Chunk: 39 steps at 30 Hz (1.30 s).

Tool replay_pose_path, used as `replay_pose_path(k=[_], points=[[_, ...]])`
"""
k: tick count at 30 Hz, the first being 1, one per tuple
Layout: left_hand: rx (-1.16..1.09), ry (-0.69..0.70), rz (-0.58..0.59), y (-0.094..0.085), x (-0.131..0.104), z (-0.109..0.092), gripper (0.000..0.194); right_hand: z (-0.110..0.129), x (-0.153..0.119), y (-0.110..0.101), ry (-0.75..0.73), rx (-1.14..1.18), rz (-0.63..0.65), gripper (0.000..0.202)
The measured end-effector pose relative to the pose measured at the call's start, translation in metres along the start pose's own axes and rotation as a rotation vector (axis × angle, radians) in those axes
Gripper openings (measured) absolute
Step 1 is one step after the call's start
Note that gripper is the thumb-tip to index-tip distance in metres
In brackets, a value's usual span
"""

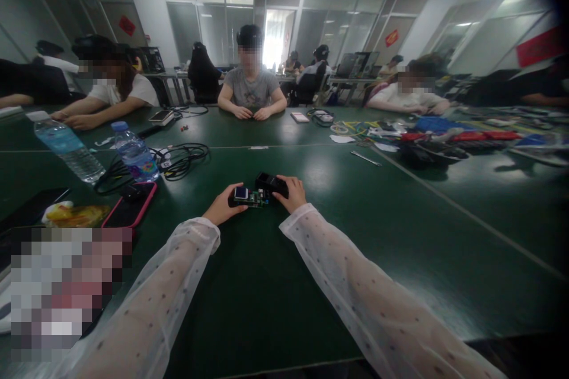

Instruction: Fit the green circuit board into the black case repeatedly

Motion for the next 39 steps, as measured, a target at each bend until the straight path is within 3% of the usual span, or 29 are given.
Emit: replay_pose_path(k=[39], points=[[-0.011, 0.0, -0.008, 0.0, 0.0, -0.005, 0.065, 0.0, 0.001, 0.001, -0.013, 0.012, 0.007, 0.049]])
Point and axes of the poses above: each hand's wrist, its own x-axis towards the middle knuckle, its own y-axis out of the palm, z = x × y, the point moved 2 cm from there along x, towards the middle knuckle, and after that the axes turned 7 degrees about -x, right-handed, at the moved point
